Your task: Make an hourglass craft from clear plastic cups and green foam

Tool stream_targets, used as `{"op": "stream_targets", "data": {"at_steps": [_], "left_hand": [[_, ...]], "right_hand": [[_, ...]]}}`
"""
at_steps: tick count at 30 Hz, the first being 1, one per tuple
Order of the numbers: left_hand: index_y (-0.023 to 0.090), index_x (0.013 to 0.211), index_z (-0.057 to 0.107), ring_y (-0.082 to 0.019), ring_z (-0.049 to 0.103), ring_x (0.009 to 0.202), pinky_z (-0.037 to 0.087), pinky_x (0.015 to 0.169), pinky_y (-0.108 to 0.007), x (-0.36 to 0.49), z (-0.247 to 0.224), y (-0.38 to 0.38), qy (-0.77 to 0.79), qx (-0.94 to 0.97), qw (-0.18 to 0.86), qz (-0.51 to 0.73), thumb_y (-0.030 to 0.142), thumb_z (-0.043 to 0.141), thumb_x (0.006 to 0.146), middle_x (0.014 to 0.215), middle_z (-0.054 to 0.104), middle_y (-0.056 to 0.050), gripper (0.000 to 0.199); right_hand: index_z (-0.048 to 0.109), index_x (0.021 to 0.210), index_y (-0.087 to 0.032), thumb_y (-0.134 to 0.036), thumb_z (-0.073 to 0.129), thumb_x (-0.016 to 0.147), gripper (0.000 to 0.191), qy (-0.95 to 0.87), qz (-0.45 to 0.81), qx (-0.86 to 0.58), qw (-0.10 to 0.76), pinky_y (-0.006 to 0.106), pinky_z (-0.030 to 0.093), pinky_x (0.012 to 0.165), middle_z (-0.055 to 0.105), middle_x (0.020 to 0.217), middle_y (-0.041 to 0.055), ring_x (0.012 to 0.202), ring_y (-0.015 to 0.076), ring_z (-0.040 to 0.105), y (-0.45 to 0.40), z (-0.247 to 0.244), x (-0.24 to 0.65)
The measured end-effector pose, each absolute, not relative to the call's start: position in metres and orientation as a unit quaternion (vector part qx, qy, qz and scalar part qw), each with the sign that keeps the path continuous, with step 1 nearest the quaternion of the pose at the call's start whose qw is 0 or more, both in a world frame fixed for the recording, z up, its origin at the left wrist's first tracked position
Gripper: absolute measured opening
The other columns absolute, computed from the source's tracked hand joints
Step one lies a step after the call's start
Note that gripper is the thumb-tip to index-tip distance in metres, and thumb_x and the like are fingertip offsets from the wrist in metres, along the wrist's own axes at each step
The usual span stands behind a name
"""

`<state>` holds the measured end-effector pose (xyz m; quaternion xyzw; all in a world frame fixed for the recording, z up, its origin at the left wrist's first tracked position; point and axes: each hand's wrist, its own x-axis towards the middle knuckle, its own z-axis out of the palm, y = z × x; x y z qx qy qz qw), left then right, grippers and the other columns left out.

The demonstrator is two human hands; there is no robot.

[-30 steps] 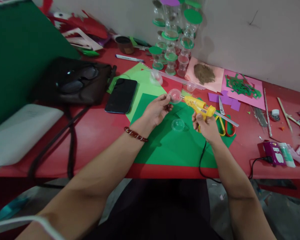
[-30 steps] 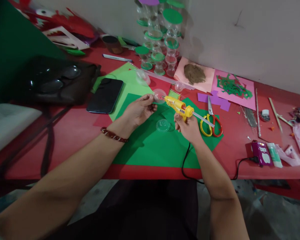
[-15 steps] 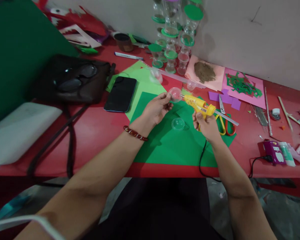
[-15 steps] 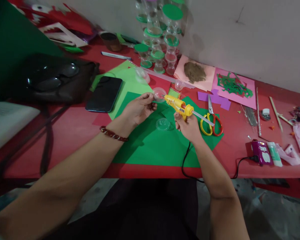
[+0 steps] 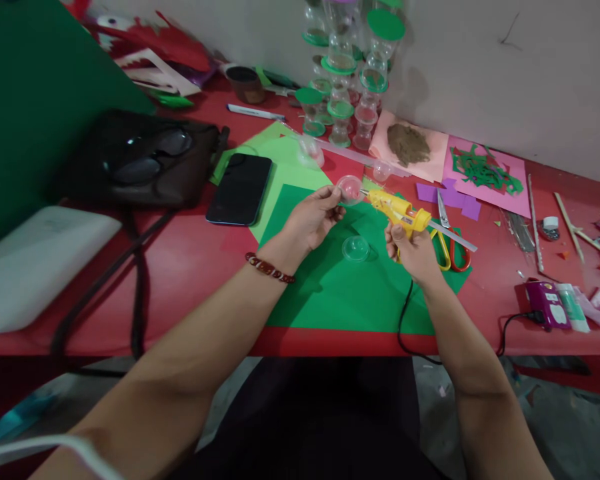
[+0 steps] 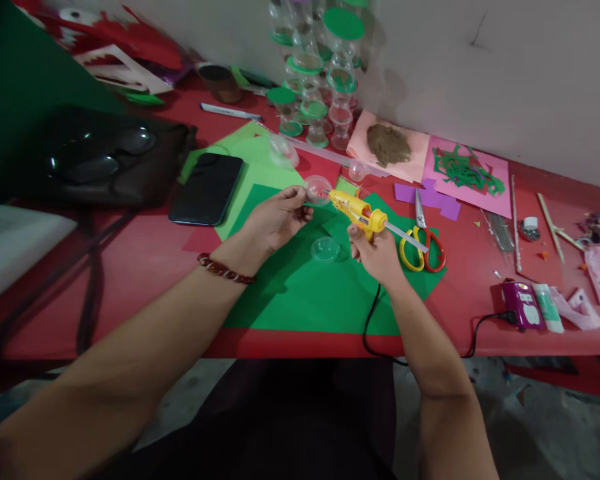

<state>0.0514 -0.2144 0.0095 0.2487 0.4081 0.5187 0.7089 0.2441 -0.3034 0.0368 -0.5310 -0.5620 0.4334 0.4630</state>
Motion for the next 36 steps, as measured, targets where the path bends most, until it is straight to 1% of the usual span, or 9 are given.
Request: {"op": "stream_targets", "data": {"at_steps": [3,6,13,19,27,33,36], "left_hand": [[0.017,0.069,0.059,-0.009,0.052,0.057,0.041,0.059,-0.021,0.0519,0.0128,-0.2153,0.412,0.247,0.709,0.516,0.008,0.071,0.093,0.066,0.053,0.002,0.028],[0.017,0.069,0.06,-0.009,0.052,0.055,0.041,0.057,-0.02,0.0525,0.0167,-0.2165,0.416,0.244,0.708,0.516,0.006,0.066,0.096,0.066,0.053,0.002,0.029],[0.016,0.071,0.06,-0.007,0.053,0.053,0.041,0.055,-0.019,0.0532,0.0173,-0.2162,0.41,0.222,0.718,0.517,0.007,0.057,0.102,0.066,0.058,0.002,0.033],[0.016,0.072,0.061,-0.008,0.053,0.053,0.042,0.056,-0.02,0.0519,0.0148,-0.2138,0.417,0.207,0.72,0.515,0.008,0.06,0.101,0.065,0.059,0.002,0.03],[0.016,0.072,0.061,-0.008,0.053,0.053,0.042,0.056,-0.02,0.0521,0.0177,-0.214,0.418,0.195,0.722,0.516,0.009,0.061,0.101,0.065,0.06,0.002,0.03],[0.016,0.071,0.06,-0.008,0.053,0.052,0.041,0.056,-0.02,0.0522,0.0191,-0.2145,0.419,0.189,0.721,0.519,0.008,0.059,0.102,0.065,0.059,0.002,0.032],[0.016,0.071,0.06,-0.008,0.053,0.053,0.041,0.056,-0.02,0.0522,0.0186,-0.2143,0.417,0.187,0.722,0.519,0.007,0.06,0.101,0.065,0.059,0.002,0.031]], "right_hand": [[0.058,0.073,-0.022,-0.095,0.06,0.074,0.073,-0.559,0.437,-0.534,0.459,0.024,0.039,0.044,0.054,0.051,-0.0053,0.043,0.0085,0.051,-0.3028,0.0374,0.244],[0.058,0.073,-0.022,-0.097,0.061,0.072,0.075,-0.552,0.438,-0.541,0.459,0.024,0.038,0.043,0.053,0.05,-0.0056,0.042,0.0085,0.051,-0.302,0.0361,0.2444],[0.057,0.074,-0.022,-0.096,0.061,0.073,0.074,-0.551,0.438,-0.551,0.449,0.023,0.039,0.043,0.054,0.051,-0.0056,0.043,0.0087,0.051,-0.3019,0.0342,0.245],[0.057,0.073,-0.022,-0.096,0.061,0.073,0.074,-0.558,0.434,-0.552,0.443,0.024,0.039,0.044,0.052,0.049,-0.0056,0.043,0.0091,0.05,-0.3021,0.0367,0.2436],[0.056,0.07,-0.023,-0.093,0.063,0.075,0.071,-0.565,0.429,-0.552,0.438,0.024,0.038,0.043,0.052,0.048,-0.0053,0.042,0.0092,0.049,-0.3028,0.0369,0.244],[0.055,0.07,-0.023,-0.098,0.06,0.071,0.075,-0.563,0.432,-0.555,0.433,0.024,0.038,0.043,0.052,0.048,-0.0052,0.042,0.0096,0.049,-0.3021,0.0363,0.2424],[0.055,0.072,-0.023,-0.098,0.06,0.072,0.074,-0.565,0.432,-0.556,0.43,0.024,0.038,0.043,0.051,0.047,-0.0056,0.042,0.0097,0.049,-0.3023,0.0366,0.242]]}}
